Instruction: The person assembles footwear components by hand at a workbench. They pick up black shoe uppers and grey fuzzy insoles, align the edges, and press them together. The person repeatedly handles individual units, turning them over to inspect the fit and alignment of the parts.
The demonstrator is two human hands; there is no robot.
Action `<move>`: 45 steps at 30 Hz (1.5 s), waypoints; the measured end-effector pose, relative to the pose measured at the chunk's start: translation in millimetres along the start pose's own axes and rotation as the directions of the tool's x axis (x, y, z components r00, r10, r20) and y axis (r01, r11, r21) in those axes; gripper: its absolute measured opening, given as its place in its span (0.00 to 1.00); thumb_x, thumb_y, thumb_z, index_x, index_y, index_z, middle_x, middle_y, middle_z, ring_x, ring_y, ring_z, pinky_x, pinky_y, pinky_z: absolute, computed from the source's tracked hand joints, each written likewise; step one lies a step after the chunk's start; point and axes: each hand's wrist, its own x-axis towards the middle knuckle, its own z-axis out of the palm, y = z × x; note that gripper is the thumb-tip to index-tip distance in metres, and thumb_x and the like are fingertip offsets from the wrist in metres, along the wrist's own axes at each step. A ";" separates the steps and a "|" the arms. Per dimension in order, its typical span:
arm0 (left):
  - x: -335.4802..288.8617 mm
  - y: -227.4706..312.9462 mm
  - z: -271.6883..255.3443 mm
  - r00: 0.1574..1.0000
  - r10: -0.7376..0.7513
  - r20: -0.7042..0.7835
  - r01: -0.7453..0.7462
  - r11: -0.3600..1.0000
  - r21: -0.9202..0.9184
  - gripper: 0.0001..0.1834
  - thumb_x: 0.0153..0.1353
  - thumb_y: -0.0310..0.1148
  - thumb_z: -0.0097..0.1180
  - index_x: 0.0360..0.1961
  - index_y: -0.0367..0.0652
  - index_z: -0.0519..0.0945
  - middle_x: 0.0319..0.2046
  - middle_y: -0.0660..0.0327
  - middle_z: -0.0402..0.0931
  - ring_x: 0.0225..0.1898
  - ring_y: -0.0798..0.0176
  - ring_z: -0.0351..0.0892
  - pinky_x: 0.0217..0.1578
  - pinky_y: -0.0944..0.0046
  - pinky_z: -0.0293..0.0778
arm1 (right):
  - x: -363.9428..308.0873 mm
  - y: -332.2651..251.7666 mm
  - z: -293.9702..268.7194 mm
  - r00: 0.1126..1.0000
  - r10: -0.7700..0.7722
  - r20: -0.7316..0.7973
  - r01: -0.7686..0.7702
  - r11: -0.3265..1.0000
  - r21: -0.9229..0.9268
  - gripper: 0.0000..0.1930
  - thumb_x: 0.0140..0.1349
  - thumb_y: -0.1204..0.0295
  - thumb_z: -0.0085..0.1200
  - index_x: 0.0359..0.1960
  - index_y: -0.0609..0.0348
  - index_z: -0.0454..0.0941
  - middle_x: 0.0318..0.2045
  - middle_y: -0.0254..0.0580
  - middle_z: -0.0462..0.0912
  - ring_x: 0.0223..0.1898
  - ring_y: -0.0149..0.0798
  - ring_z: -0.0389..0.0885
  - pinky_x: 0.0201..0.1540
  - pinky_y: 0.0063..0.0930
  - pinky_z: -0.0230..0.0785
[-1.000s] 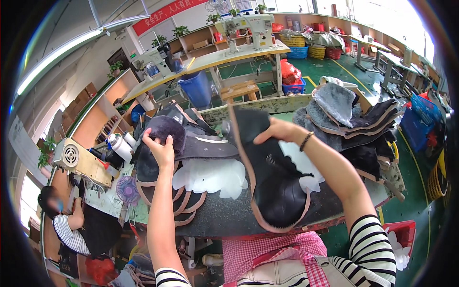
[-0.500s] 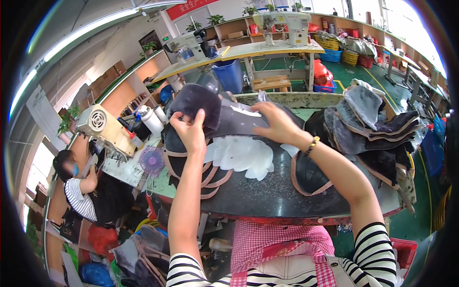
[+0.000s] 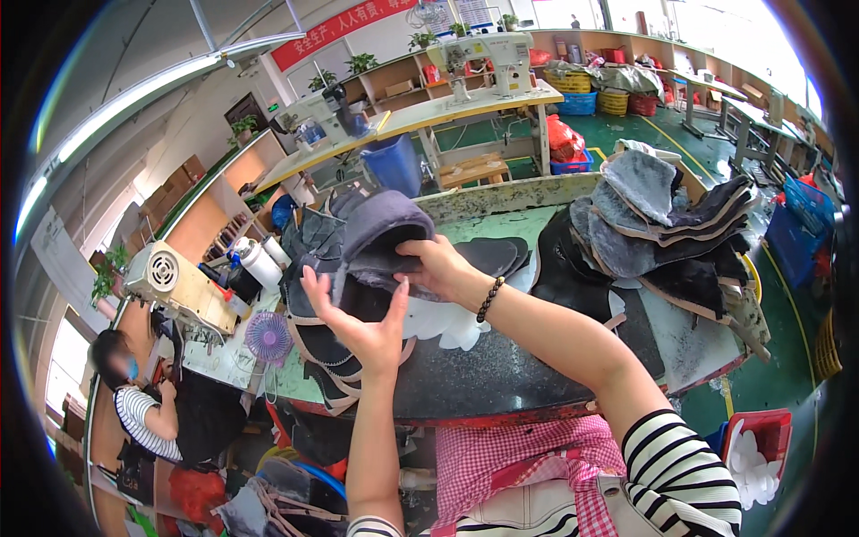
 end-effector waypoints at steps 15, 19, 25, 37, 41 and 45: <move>-46.6 44.3 0.8 0.888 -0.394 0.236 0.423 0.902 -0.085 0.25 0.54 0.34 0.66 0.47 0.32 0.70 0.43 0.46 0.72 0.48 0.53 0.73 0.50 0.58 0.68 | -3.3 -2.8 -9.0 0.989 0.149 -0.014 -0.137 0.939 0.316 0.11 0.63 0.76 0.50 0.46 0.67 0.70 0.40 0.46 0.76 0.36 0.40 0.77 0.36 0.31 0.76; 1.2 16.0 10.2 0.925 -0.275 0.262 0.341 0.906 -0.250 0.33 0.58 0.36 0.63 0.59 0.30 0.63 0.49 0.43 0.71 0.54 0.47 0.71 0.55 0.56 0.66 | -18.9 -0.5 0.1 0.985 0.140 0.104 -0.157 0.971 0.178 0.11 0.63 0.77 0.51 0.47 0.63 0.71 0.43 0.45 0.77 0.39 0.39 0.78 0.42 0.34 0.76; 42.7 13.3 12.6 0.801 -0.091 0.592 0.109 0.994 0.006 0.27 0.58 0.30 0.59 0.60 0.43 0.69 0.52 0.47 0.73 0.54 0.46 0.74 0.54 0.56 0.69 | -32.8 -33.3 -17.1 0.971 0.193 0.141 -0.158 0.961 -0.226 0.18 0.63 0.62 0.57 0.45 0.66 0.75 0.43 0.49 0.79 0.41 0.41 0.81 0.46 0.35 0.76; 24.8 16.1 46.9 0.833 -0.169 0.527 0.223 0.974 -0.040 0.28 0.41 0.28 0.73 0.43 0.38 0.71 0.35 0.54 0.79 0.35 0.60 0.80 0.36 0.63 0.76 | -46.4 -70.7 -46.8 0.870 -0.288 0.401 0.486 0.352 -0.800 0.21 0.51 0.65 0.67 0.40 0.71 0.77 0.35 0.46 0.84 0.33 0.35 0.82 0.37 0.29 0.76; 28.8 14.4 37.2 0.785 -0.238 0.571 0.328 0.943 -0.057 0.20 0.42 0.29 0.74 0.32 0.35 0.76 0.30 0.60 0.79 0.27 0.71 0.75 0.30 0.69 0.74 | -42.2 -69.9 -55.9 0.897 -0.200 0.393 0.435 0.549 -0.714 0.18 0.59 0.67 0.63 0.44 0.69 0.76 0.34 0.39 0.82 0.32 0.27 0.79 0.35 0.21 0.74; 22.3 6.2 35.7 0.812 -0.180 0.555 0.296 0.947 -0.125 0.16 0.47 0.30 0.70 0.34 0.35 0.78 0.29 0.57 0.79 0.28 0.64 0.78 0.32 0.66 0.74 | -38.5 -65.4 -53.6 0.877 -0.267 0.400 0.478 0.570 -0.668 0.23 0.61 0.57 0.60 0.41 0.70 0.79 0.32 0.43 0.83 0.30 0.27 0.80 0.31 0.22 0.75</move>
